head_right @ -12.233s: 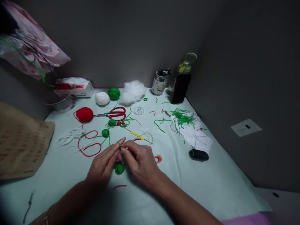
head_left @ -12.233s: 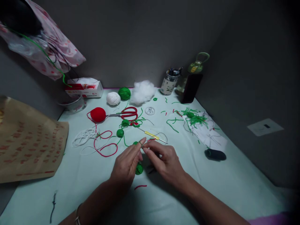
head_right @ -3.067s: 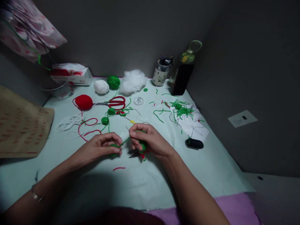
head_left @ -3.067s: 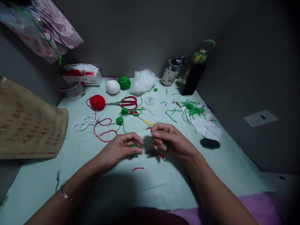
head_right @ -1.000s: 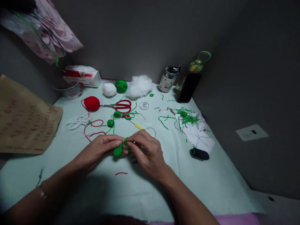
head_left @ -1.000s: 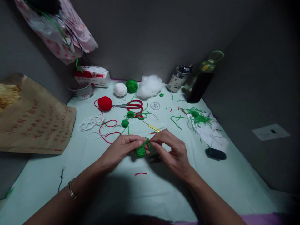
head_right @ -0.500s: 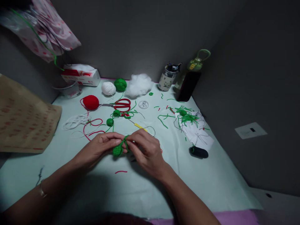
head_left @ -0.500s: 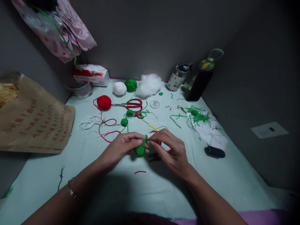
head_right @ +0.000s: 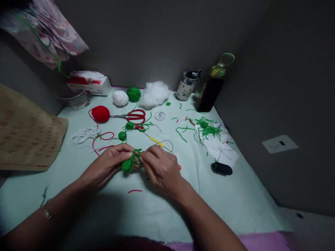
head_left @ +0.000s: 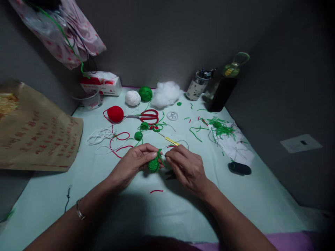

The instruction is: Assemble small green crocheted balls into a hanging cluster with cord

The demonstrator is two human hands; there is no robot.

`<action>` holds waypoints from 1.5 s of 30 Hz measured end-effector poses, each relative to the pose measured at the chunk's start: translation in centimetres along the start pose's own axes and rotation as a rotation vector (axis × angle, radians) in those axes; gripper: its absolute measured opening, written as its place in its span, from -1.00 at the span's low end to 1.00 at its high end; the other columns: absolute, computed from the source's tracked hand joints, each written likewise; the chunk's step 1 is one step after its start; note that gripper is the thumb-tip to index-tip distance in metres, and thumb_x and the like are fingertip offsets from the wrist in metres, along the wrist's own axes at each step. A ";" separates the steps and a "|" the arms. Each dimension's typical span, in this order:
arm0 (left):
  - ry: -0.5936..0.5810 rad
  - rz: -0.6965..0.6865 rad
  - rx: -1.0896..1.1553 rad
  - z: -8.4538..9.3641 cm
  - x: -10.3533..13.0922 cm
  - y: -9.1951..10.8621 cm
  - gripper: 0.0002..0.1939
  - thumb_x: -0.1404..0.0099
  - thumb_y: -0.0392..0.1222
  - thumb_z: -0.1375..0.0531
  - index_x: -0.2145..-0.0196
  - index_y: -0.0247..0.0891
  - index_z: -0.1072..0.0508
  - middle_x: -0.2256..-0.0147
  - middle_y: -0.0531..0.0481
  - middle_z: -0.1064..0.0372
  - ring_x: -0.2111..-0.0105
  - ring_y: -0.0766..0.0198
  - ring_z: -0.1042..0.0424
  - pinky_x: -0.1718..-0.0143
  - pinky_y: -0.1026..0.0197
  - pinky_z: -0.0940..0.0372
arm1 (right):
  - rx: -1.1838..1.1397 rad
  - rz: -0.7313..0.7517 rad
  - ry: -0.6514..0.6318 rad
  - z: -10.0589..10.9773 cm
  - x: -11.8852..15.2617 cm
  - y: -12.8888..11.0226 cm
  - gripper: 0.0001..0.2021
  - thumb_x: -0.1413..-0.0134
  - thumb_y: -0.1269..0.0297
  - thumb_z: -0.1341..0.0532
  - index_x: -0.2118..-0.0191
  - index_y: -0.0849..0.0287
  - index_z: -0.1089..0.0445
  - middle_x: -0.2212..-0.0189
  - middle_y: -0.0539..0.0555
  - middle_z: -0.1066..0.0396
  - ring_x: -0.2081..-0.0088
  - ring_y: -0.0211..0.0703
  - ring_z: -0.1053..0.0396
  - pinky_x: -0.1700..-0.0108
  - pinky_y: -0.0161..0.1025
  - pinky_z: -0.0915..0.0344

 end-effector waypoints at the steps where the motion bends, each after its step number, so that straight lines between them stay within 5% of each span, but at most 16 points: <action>1: 0.018 0.003 0.011 0.0 0.0 0.0 -0.77 -0.19 -0.12 -0.41 0.27 -0.28 -0.51 0.39 -0.01 -0.58 0.38 0.30 -0.54 0.22 0.26 -0.36 | 0.039 0.008 -0.006 -0.1 0.0 -0.1 -0.78 -0.36 0.44 -0.05 0.23 0.26 -0.45 0.38 0.13 -0.40 0.38 -0.19 -0.35 0.35 -0.27 -0.27; 9: 0.032 0.037 0.135 -0.3 0.1 0.0 -0.81 -0.19 -0.17 -0.40 0.30 -0.26 -0.49 0.38 0.04 -0.54 0.40 0.33 -0.53 0.22 0.29 -0.39 | 0.205 0.020 -0.037 -1.4 0.2 -0.2 -0.70 -0.38 0.38 -0.02 0.32 0.23 -0.45 0.54 0.02 -0.25 0.52 -0.21 -0.15 0.46 -0.24 -0.11; 13: -0.004 0.012 0.087 -0.5 0.3 0.2 -0.85 -0.23 -0.16 -0.36 0.31 -0.26 -0.49 0.43 0.05 -0.51 0.43 0.36 -0.48 0.28 0.33 -0.32 | -0.092 -0.056 -0.040 -0.5 -0.2 0.1 -0.79 -0.40 0.22 -0.10 0.17 0.22 -0.43 0.35 0.09 -0.42 0.32 -0.17 -0.34 0.29 -0.24 -0.28; 17: -0.049 0.007 -0.116 -0.3 0.3 0.0 -0.84 -0.29 -0.10 -0.30 0.30 -0.25 -0.50 0.50 0.08 -0.43 0.45 0.36 -0.40 0.32 0.30 -0.23 | -0.441 -0.306 -0.033 0.4 -0.5 0.8 -0.72 -0.42 0.18 -0.06 -0.08 0.17 -0.36 0.03 0.18 -0.45 0.12 -0.15 -0.41 0.10 -0.17 -0.35; 23: -0.044 -0.020 -0.341 0.1 0.1 -0.3 -0.80 -0.29 -0.03 -0.30 0.30 -0.22 -0.51 0.51 0.13 -0.35 0.45 0.37 -0.29 0.32 0.26 -0.14 | -0.576 -0.517 -0.199 -0.9 0.1 1.5 -0.74 -0.37 0.16 -0.13 0.00 0.13 -0.46 0.41 -0.01 -0.46 0.42 -0.26 -0.34 0.30 -0.23 -0.29; 27: -0.106 0.022 -0.373 -0.2 0.0 -0.3 -0.78 -0.28 -0.02 -0.31 0.33 -0.24 -0.50 0.47 0.11 -0.36 0.45 0.36 -0.28 0.30 0.24 -0.15 | -0.690 -0.557 -0.219 -1.3 0.2 1.8 -0.76 -0.34 0.21 -0.16 0.03 0.10 -0.53 0.25 0.06 -0.55 0.35 -0.25 -0.41 0.27 -0.21 -0.31; 35: -0.155 0.083 -0.307 -0.4 0.0 -0.7 -0.78 -0.21 -0.06 -0.37 0.39 -0.25 -0.49 0.53 0.13 -0.36 0.48 0.38 -0.29 0.33 0.25 -0.15 | -0.772 -0.509 -0.177 -0.9 -0.5 1.7 -0.87 -0.20 0.26 -0.29 0.36 0.14 -0.53 0.40 0.01 -0.41 0.36 -0.25 -0.32 0.29 -0.23 -0.26; 42: -0.179 0.101 -0.232 -0.9 0.3 -0.7 -0.78 -0.20 -0.10 -0.38 0.41 -0.26 -0.46 0.48 0.12 -0.36 0.48 0.39 -0.30 0.35 0.25 -0.17 | -0.991 -0.766 0.163 -0.4 0.0 3.6 -0.81 -0.14 0.17 -0.34 0.35 0.17 -0.44 0.44 -0.03 -0.36 0.43 -0.31 -0.26 0.33 -0.32 -0.25; 45: -0.198 0.125 -0.204 -1.2 0.4 -0.9 -0.78 -0.18 -0.10 -0.38 0.40 -0.26 -0.45 0.43 0.09 -0.39 0.49 0.39 -0.28 0.36 0.24 -0.18 | -1.252 -0.840 0.073 -1.2 0.0 3.3 -0.75 -0.14 0.11 -0.34 0.33 0.17 -0.36 0.40 0.00 -0.44 0.47 -0.32 -0.32 0.40 -0.35 -0.26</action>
Point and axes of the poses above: each hand's wrist, its own x-axis away from the middle knuckle, its own z-axis out of the back of the hand, y = z × x, the point moved 4 cm from there along -x, towards the middle knuckle
